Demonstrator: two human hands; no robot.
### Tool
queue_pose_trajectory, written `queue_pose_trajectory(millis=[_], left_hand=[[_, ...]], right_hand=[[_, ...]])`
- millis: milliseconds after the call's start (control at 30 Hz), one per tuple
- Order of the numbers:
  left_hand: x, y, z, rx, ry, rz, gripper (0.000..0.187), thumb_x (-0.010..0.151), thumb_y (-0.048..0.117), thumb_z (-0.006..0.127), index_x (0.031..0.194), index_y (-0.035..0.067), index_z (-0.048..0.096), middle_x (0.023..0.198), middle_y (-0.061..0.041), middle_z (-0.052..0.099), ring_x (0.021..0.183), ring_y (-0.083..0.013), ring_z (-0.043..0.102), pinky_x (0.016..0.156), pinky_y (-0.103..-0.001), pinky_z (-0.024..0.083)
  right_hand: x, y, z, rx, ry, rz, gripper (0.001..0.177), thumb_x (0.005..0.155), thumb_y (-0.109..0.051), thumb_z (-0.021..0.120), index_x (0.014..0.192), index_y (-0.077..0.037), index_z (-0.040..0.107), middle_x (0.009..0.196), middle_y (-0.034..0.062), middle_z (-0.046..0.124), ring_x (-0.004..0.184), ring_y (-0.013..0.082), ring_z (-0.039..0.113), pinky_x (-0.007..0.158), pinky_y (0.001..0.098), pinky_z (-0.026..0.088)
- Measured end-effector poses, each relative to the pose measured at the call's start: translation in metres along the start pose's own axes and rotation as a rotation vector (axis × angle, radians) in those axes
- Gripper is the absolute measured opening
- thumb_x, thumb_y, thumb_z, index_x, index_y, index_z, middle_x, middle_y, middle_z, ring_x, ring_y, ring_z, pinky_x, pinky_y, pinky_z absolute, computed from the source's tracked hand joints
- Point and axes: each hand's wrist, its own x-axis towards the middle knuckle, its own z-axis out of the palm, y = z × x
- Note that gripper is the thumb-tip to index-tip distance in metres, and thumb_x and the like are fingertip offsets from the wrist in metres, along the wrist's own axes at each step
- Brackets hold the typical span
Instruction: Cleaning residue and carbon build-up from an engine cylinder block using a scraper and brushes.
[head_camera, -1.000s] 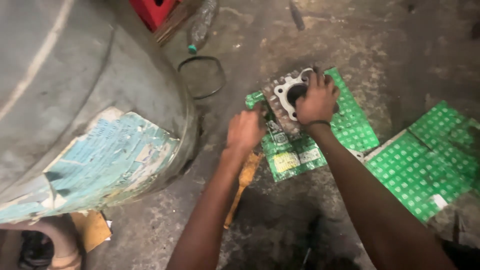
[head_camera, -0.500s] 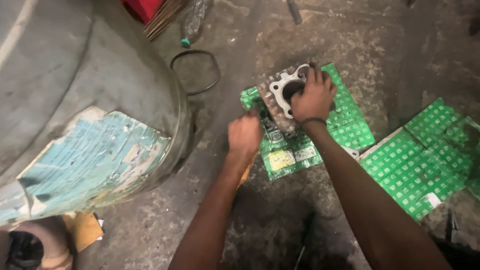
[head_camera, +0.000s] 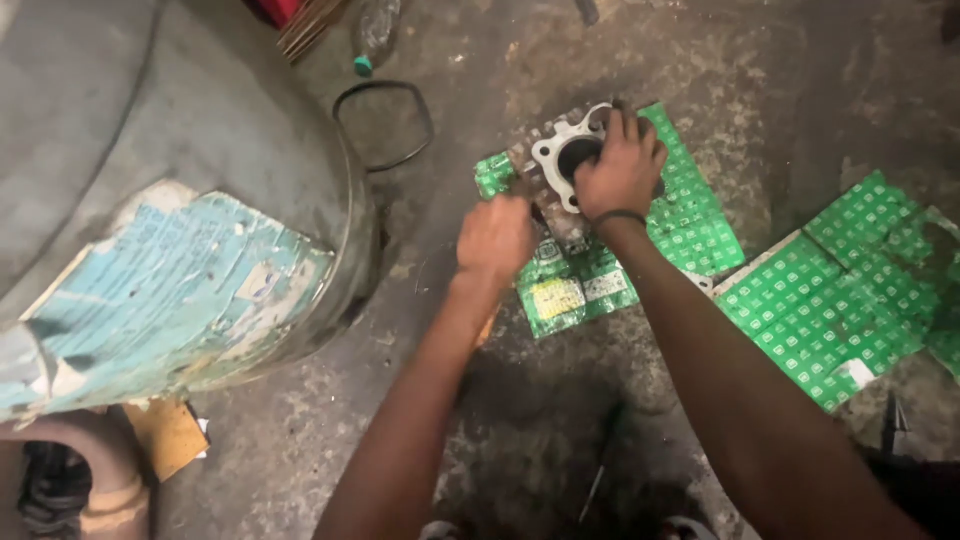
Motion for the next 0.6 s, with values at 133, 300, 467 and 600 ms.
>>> queue_pose_trajectory(millis=[133,300,467,600], left_hand=[[-0.031,0.016,-0.037,-0.051,-0.221,-0.004,0.023,0.08,0.012,0.065,0.096,0.0,0.076,0.098,-0.026,0.072,0.094,-0.0418,0.073,0.084,-0.05,0.059],[-0.076,0.024,-0.029,-0.391,-0.288,-0.328,0.032,0.084,0.012,0.061,0.114,0.003,0.069,0.121,-0.027,0.067,0.116,-0.0452,0.063,0.095,-0.057,0.051],[-0.1,0.02,-0.024,-0.33,-0.298,-0.194,0.037,0.084,0.014,0.066,0.118,0.0,0.064,0.116,-0.03,0.067,0.115,-0.0463,0.063,0.096,-0.055,0.051],[-0.116,0.026,-0.038,-0.385,-0.215,-0.132,0.033,0.086,0.019,0.067,0.116,0.004,0.069,0.114,-0.029,0.069,0.112,-0.0447,0.064,0.096,-0.054,0.051]], right_hand=[[0.0,0.004,0.005,0.016,-0.009,-0.012,0.069,0.078,-0.016,0.067,0.143,-0.002,0.051,0.152,0.0165,0.052,0.138,0.0411,0.044,0.114,0.0561,0.031],[0.003,0.019,0.023,-0.178,-0.197,0.011,0.083,0.081,-0.031,0.07,0.154,-0.005,0.041,0.155,0.0199,0.043,0.144,0.0435,0.035,0.112,0.0659,0.028],[0.012,0.031,0.016,-0.202,-0.392,-0.012,0.092,0.081,-0.041,0.068,0.157,-0.008,0.031,0.163,0.0191,0.025,0.147,0.0463,0.024,0.111,0.0659,0.024],[0.009,0.019,-0.02,-0.218,-0.616,0.082,0.084,0.089,-0.048,0.062,0.161,-0.025,0.027,0.17,0.0152,0.013,0.15,0.0504,0.021,0.114,0.0662,0.029]])
